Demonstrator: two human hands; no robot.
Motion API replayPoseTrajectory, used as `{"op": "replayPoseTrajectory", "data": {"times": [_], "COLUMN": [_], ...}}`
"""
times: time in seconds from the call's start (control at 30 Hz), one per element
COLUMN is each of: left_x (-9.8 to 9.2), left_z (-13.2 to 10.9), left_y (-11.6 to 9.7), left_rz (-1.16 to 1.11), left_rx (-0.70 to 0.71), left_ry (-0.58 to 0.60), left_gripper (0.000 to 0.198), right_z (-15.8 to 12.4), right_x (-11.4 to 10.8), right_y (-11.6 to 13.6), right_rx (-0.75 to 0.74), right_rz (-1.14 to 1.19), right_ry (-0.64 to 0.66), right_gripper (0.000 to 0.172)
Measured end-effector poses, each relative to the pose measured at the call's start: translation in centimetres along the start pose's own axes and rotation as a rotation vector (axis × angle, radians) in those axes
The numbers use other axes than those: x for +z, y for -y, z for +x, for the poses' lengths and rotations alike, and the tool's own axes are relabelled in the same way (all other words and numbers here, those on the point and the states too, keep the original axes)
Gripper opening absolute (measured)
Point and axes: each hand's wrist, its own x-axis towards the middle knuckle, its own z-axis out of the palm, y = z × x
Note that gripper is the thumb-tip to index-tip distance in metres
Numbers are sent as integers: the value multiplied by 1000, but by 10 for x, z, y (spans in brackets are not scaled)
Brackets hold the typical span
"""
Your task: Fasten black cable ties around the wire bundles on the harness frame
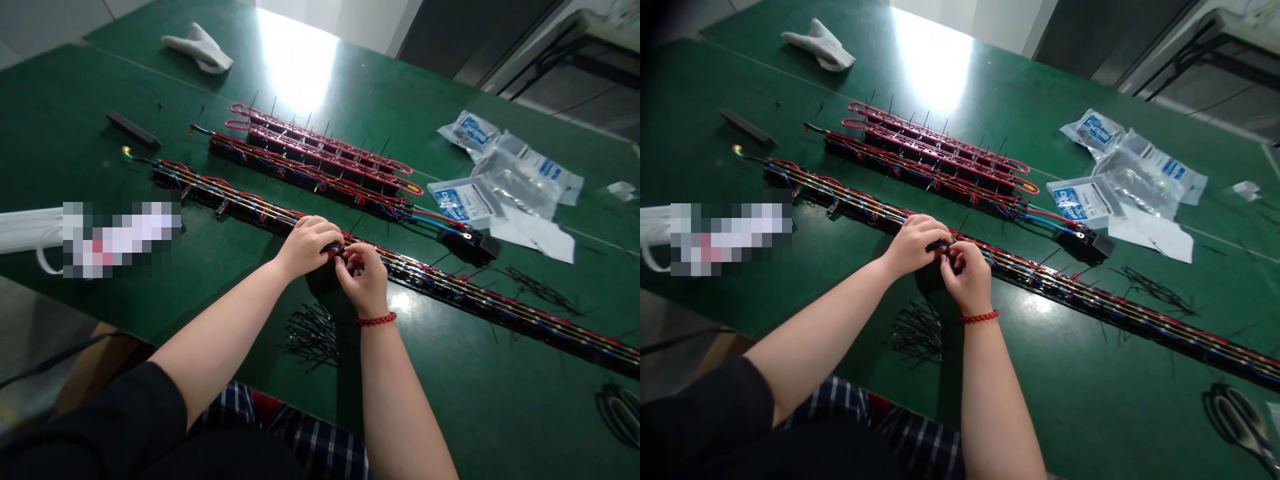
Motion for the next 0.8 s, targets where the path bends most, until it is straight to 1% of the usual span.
{"op": "replayPoseTrajectory", "data": {"times": [0.07,0.13,0.23,0.43,0.57,0.8], "left_x": [0,0,-1,-2,-2,-2], "left_z": [0,0,0,-1,-2,-2], "left_y": [0,0,0,0,1,3], "left_rz": [-3,-6,-6,-2,-11,-17], "left_rx": [-3,3,10,-6,14,20], "left_ry": [2,0,-1,-19,-34,-25], "left_gripper": [14,15,13,12,10,11], "right_z": [1,2,1,-1,0,1], "right_x": [1,2,4,5,4,3], "right_y": [-2,-2,-1,-1,-1,-1], "right_rx": [-48,-95,-117,-116,-110,-64], "right_rz": [-19,-10,-8,-46,-34,-9], "right_ry": [-21,-29,-40,-37,-20,-1], "right_gripper": [3,5,6,9,10,7]}}
